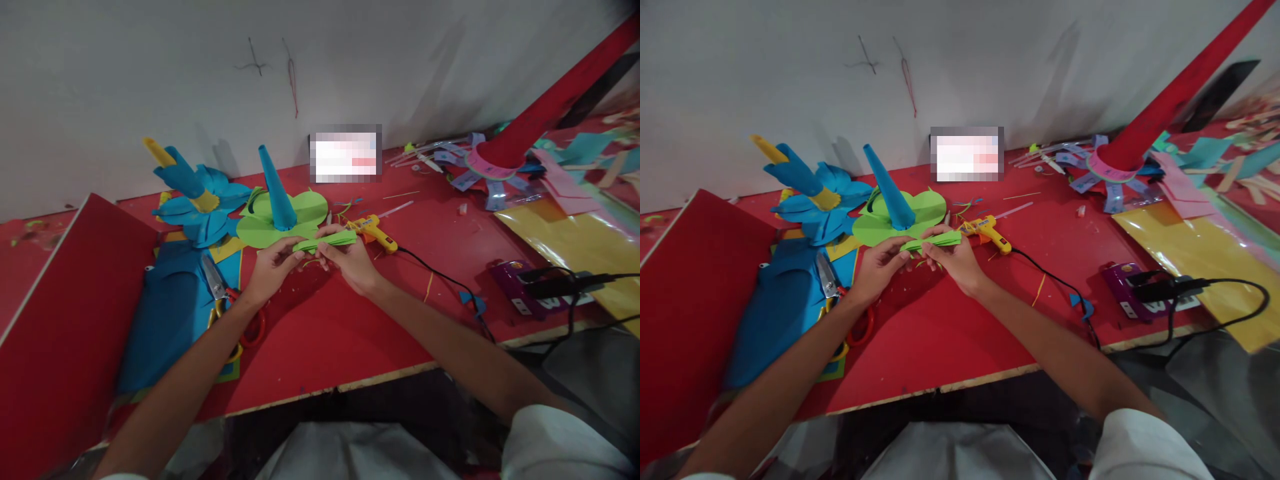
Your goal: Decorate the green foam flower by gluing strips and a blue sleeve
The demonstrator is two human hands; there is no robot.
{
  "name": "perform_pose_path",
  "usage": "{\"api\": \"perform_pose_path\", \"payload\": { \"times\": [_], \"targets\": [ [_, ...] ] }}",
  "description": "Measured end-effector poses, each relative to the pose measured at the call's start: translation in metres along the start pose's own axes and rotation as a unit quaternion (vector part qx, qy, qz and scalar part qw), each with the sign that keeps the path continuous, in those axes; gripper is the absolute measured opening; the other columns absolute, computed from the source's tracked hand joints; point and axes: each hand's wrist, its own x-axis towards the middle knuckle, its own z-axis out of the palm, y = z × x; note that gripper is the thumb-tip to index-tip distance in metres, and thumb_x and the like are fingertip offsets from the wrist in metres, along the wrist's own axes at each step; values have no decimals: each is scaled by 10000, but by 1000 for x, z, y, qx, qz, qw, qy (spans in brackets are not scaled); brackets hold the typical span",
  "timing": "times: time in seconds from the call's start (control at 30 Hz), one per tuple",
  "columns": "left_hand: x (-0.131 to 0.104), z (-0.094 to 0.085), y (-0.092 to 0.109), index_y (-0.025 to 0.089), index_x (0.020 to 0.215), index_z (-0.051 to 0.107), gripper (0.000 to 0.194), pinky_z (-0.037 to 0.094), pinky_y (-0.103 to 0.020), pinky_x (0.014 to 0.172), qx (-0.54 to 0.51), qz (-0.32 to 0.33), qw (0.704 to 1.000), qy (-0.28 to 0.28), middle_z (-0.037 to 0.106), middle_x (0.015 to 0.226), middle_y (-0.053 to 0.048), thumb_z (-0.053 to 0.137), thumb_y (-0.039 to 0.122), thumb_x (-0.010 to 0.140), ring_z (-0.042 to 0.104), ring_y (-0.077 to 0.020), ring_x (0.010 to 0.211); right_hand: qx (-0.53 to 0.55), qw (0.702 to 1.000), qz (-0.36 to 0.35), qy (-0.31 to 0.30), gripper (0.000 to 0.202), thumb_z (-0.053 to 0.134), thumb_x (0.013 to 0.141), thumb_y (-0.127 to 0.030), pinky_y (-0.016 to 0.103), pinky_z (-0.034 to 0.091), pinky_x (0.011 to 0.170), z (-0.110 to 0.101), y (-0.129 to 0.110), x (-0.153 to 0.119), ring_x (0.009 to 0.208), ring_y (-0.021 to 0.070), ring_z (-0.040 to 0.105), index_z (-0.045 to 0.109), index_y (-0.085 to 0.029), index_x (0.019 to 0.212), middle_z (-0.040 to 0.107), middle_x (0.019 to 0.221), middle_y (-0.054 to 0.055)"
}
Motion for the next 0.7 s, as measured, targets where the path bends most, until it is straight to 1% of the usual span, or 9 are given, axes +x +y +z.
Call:
{"api": "perform_pose_path", "payload": {
  "times": [0.13,0.2,0.37,0.53,0.7],
  "targets": [
    [-1,1,3,177,1130,718,456,478,-263,616,-20,-13,1000,9,678,679,-7,561,585,1002,644,-150,620,18,1000,0,1,398,872,767,-492,222,469,505,0,0,0,577,98,582,638,-231,954,642,679,-48],
    [0,2,2,183,1108,711,470,478,-264,601,-25,-20,999,12,676,682,-6,565,613,990,640,-154,615,28,1000,2,1,394,877,764,-487,225,473,512,0,-1,0,585,99,582,640,-231,948,646,684,-47],
    [0,3,-1,179,1099,665,528,483,-268,573,-21,-30,999,-8,692,713,-19,576,679,955,624,-154,595,41,999,11,-7,405,883,754,-504,237,476,524,0,-4,-1,584,99,566,641,-237,938,645,692,-46],
    [-1,2,-2,184,1114,624,519,481,-267,585,-26,-26,999,-8,681,716,-13,552,678,969,625,-153,609,42,999,17,-14,420,878,757,-515,236,472,524,0,-4,-2,579,99,561,632,-240,958,648,696,-45],
    [-2,2,-5,189,1112,607,509,488,-274,590,-25,-22,999,-26,670,709,-7,541,675,976,627,-155,609,37,999,16,-19,421,883,751,-505,233,475,520,0,-3,-2,594,104,572,639,-240,968,649,710,-43]
  ]
}}
